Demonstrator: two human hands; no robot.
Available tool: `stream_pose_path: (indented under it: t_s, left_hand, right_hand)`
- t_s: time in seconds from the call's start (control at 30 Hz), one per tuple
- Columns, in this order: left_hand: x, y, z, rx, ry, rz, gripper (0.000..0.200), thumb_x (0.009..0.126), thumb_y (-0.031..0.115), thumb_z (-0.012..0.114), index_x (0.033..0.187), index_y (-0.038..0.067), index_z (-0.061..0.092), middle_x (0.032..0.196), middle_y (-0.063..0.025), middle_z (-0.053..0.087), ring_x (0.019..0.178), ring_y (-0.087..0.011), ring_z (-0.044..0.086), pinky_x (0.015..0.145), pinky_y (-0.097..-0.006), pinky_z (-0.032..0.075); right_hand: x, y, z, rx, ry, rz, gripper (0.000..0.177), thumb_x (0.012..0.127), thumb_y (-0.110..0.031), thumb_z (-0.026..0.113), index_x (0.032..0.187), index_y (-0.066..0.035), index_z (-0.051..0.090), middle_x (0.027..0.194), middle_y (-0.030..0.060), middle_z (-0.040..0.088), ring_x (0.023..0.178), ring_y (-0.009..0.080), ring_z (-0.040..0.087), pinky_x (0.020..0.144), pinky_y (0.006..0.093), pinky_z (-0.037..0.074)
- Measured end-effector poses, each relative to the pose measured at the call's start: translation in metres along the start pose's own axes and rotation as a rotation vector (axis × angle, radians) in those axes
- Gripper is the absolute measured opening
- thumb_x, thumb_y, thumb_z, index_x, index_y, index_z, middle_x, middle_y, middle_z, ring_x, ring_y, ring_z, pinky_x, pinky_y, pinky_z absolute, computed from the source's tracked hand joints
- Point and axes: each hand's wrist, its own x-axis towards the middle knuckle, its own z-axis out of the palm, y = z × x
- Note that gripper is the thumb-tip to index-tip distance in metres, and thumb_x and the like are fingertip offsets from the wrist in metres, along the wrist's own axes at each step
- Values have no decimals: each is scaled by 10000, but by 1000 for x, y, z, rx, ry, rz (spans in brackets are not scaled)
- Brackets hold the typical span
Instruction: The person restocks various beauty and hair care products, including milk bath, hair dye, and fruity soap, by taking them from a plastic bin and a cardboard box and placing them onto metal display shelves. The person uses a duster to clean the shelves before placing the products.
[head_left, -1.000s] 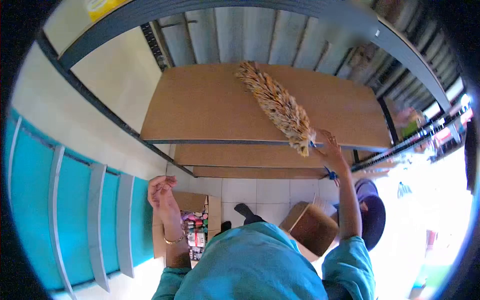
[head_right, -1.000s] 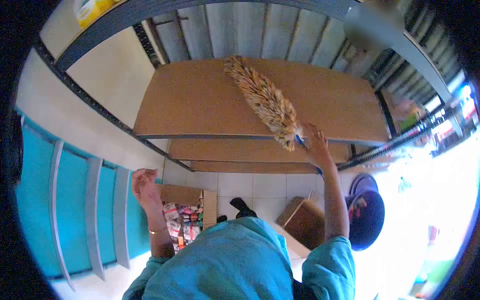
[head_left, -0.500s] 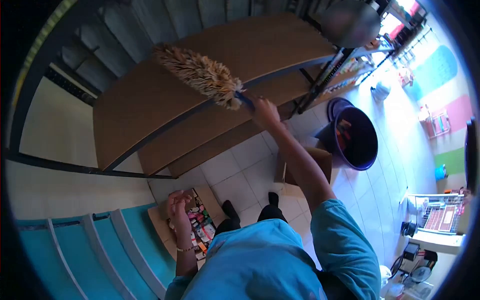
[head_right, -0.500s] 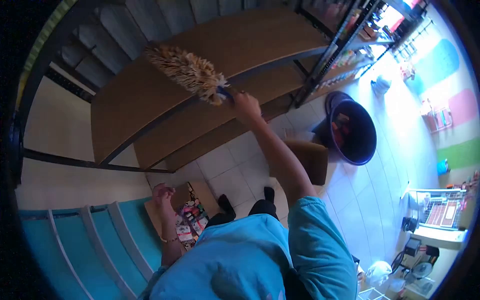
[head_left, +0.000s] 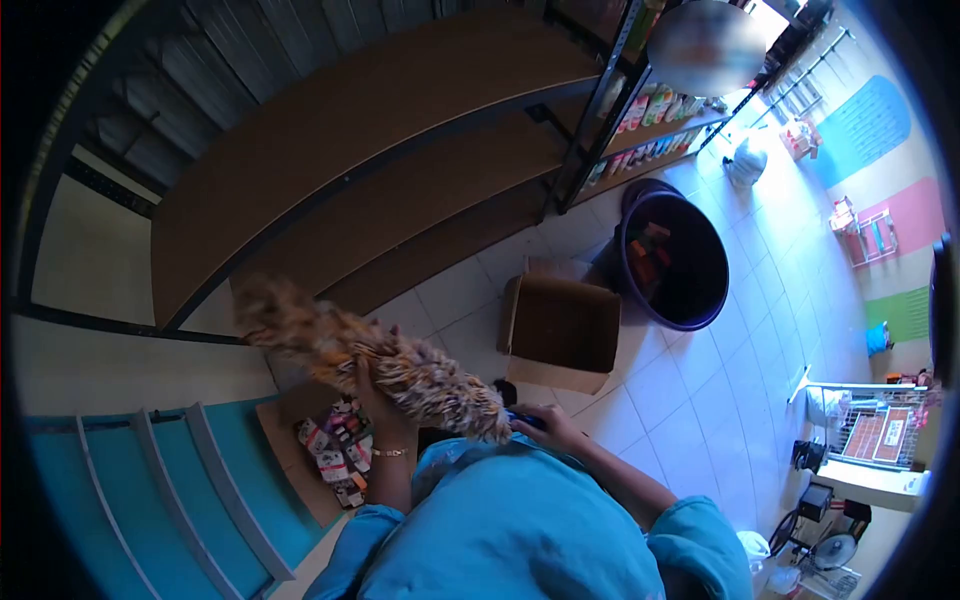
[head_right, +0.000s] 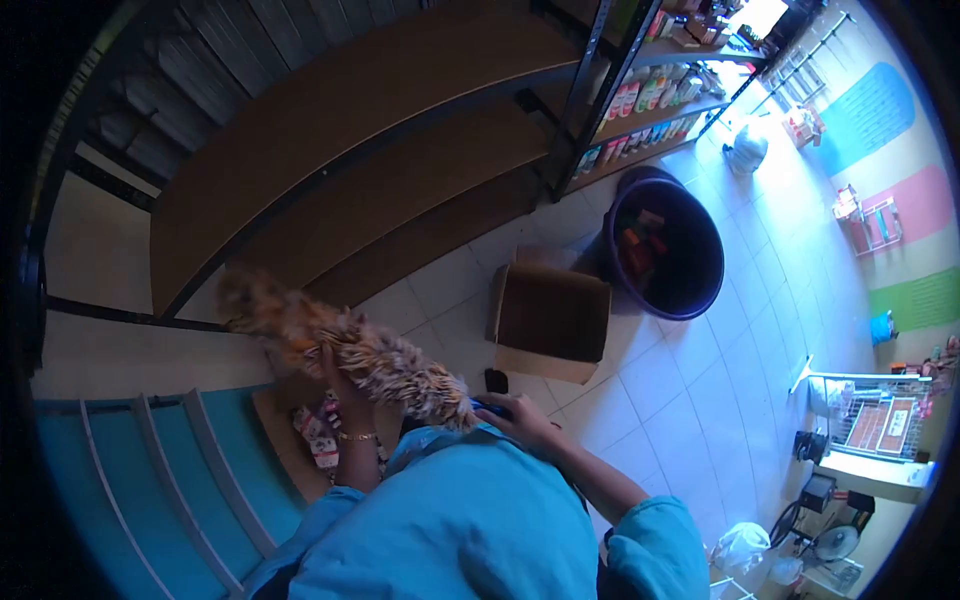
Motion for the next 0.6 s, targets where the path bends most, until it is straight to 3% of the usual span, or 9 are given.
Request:
stream_pose_path:
  t_s: [0.1, 0.13, 0.23, 0.33, 0.5, 0.6]
  left_hand:
    - [8, -30, -42, -210, 73, -72, 553, 830, 471, 376, 1213, 72, 360, 1186, -89, 426, 1061, -230, 434, 902, -380, 357]
    - [14, -36, -50, -51, -53, 49, 513, 829, 435, 413, 1186, 67, 386, 1166, -83, 445, 1026, -227, 462, 887, -384, 373]
    - [21, -35, -39, -216, 175, -148, 394, 832, 300, 477, 1135, 52, 439, 1088, -72, 516, 978, -220, 511, 823, -350, 426]
    - [41, -43, -57, -159, 171, -205, 392, 811, 285, 521, 1110, 38, 462, 1057, -77, 533, 966, -228, 516, 809, -366, 431]
    - [52, -36, -58, 234, 121, -122, 438, 786, 314, 562, 1109, 33, 468, 1047, -84, 538, 968, -224, 515, 815, -376, 425]
    - [59, -29, -46, 447, 175, -143, 454, 791, 317, 559, 1125, 26, 458, 1063, -92, 526, 975, -220, 508, 824, -371, 416]
  right_hand:
    - [-27, 21, -33, -37, 51, 17, 275, 781, -241, 566, 996, -70, 576, 828, 150, 610, 711, 300, 600, 658, 347, 481]
    - [-36, 27, -45, -101, 42, 29, 261, 776, -216, 574, 982, -55, 578, 833, 144, 611, 720, 291, 603, 656, 341, 483]
    - [-53, 36, -64, -218, 36, 45, 254, 775, -205, 576, 984, -60, 577, 836, 135, 613, 707, 287, 604, 636, 341, 483]
    - [-75, 39, -60, -239, 60, 99, 259, 780, -225, 568, 991, -76, 578, 831, 137, 613, 686, 291, 600, 619, 341, 481]
    - [-107, 49, -38, -202, 43, 244, 263, 779, -241, 559, 994, -92, 582, 830, 137, 611, 665, 291, 594, 608, 351, 474]
    - [-115, 62, -18, -225, 114, 218, 260, 769, -233, 566, 993, -103, 584, 810, 136, 610, 664, 293, 590, 615, 358, 469]
